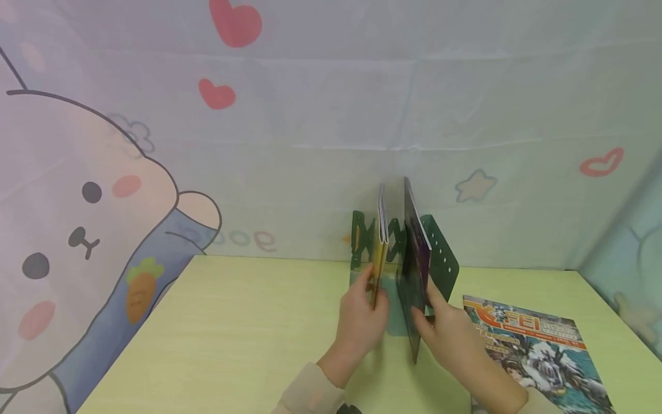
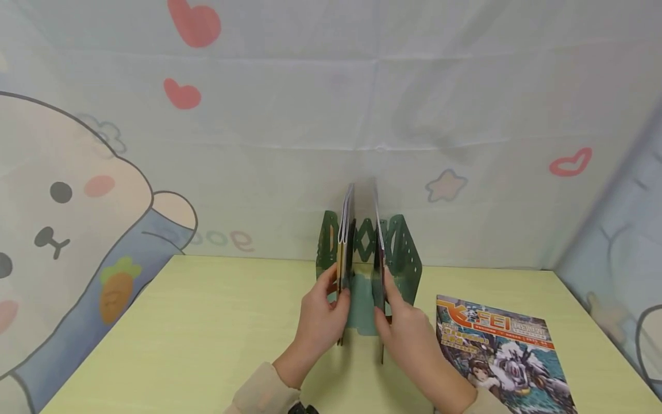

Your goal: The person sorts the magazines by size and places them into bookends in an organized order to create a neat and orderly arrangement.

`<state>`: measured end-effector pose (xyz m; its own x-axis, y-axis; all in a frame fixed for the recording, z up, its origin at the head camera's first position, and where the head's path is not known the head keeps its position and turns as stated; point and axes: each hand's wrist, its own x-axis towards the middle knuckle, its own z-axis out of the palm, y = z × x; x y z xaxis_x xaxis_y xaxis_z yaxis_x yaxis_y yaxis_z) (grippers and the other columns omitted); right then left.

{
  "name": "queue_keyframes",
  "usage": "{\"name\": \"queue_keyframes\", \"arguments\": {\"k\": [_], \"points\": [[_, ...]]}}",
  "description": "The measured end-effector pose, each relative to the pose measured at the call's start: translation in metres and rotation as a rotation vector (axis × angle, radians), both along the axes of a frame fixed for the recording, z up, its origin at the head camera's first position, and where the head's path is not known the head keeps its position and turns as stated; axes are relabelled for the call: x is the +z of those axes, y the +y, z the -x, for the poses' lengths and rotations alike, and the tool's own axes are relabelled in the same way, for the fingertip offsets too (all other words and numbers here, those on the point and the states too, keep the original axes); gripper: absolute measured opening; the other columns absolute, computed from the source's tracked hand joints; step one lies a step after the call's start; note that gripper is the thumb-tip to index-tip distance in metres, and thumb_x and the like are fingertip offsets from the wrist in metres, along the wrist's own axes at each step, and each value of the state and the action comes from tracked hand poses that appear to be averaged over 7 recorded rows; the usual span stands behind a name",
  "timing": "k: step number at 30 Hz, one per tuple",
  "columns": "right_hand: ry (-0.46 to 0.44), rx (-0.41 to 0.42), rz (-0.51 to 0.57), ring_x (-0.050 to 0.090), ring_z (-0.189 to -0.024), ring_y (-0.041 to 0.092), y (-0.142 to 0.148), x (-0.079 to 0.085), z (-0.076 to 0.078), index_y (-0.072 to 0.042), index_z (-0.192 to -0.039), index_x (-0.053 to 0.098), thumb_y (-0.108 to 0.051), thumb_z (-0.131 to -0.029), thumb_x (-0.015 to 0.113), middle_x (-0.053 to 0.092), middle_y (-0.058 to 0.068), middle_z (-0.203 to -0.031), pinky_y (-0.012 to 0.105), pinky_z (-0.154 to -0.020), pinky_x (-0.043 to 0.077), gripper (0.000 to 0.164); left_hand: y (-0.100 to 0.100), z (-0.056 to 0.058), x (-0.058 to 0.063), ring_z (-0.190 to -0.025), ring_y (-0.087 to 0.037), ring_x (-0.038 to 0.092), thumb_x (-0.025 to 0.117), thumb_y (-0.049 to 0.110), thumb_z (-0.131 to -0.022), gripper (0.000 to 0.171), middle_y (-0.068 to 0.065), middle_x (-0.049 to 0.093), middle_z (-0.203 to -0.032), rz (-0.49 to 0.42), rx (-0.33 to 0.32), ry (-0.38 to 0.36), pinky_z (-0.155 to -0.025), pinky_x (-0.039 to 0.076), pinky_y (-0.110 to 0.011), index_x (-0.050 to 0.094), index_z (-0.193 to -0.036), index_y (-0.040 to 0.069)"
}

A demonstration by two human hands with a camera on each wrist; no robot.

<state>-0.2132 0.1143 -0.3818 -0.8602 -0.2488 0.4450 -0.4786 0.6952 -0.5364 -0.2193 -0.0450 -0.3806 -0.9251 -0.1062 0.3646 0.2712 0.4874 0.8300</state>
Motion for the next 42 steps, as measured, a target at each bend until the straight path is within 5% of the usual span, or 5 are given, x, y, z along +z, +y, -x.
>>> {"name": "queue_keyframes", "arguments": {"k": [11, 26, 34, 39, 42], "points": [[-0.100, 0.043, 0.033, 0.072, -0.072, 0.021, -0.005, 0.002, 0.001, -0.019, -0.152, 0.022, -0.012, -0.088, 0.065, 0.065, 0.023, -0.116, 0.023, -0.056, 0.056, 0.077, 0.001, 0.003, -0.006, -0.104, -0.024, 0.064, 0.054, 0.009, -0.089, 0.049, -0.014, 0.060, -0.127, 0.108, -0.028, 0.049, -0.081, 0.056, -0.033, 0.047, -0.137, 0.000], [-0.203, 0.018, -0.015, 0.072, -0.081, 0.027, -0.002, -0.003, 0.001, -0.026, -0.153, 0.013, -0.024, -0.083, 0.072, 0.063, 0.022, -0.121, 0.026, -0.057, 0.056, 0.091, 0.002, -0.003, 0.000, -0.121, -0.027, 0.055, 0.054, 0.019, -0.091, 0.054, -0.011, 0.054, -0.136, 0.180, -0.016, -0.050, -0.095, 0.050, -0.044, 0.042, -0.142, 0.005], [-0.178, -0.069, -0.030, 0.071, -0.087, 0.024, 0.009, -0.002, -0.005, -0.020, -0.147, 0.034, -0.051, -0.078, 0.070, 0.068, 0.013, -0.114, 0.024, -0.050, 0.050, 0.084, 0.002, -0.004, -0.001, -0.121, -0.028, 0.055, 0.055, 0.019, -0.091, 0.053, -0.012, 0.055, -0.135, 0.208, -0.006, -0.020, -0.094, 0.050, -0.044, 0.043, -0.140, 0.004], [-0.071, -0.088, -0.009, 0.071, -0.085, 0.026, 0.027, 0.002, -0.010, -0.012, -0.128, 0.058, -0.031, -0.079, 0.072, 0.071, 0.013, -0.105, 0.035, -0.063, 0.057, 0.054, 0.002, -0.006, 0.000, -0.123, -0.027, 0.053, 0.055, 0.021, -0.091, 0.053, -0.010, 0.054, -0.137, 0.208, -0.003, -0.048, -0.098, 0.048, -0.044, 0.043, -0.141, 0.007], [-0.075, -0.116, -0.015, 0.070, -0.085, 0.028, 0.040, 0.003, -0.010, -0.009, -0.119, 0.065, -0.026, -0.081, 0.069, 0.070, 0.016, -0.106, 0.033, -0.059, 0.055, 0.041, 0.002, -0.007, 0.002, -0.125, -0.026, 0.052, 0.055, 0.022, -0.092, 0.054, -0.009, 0.052, -0.139, 0.206, -0.010, -0.074, -0.101, 0.046, -0.043, 0.041, -0.142, 0.008]]}}
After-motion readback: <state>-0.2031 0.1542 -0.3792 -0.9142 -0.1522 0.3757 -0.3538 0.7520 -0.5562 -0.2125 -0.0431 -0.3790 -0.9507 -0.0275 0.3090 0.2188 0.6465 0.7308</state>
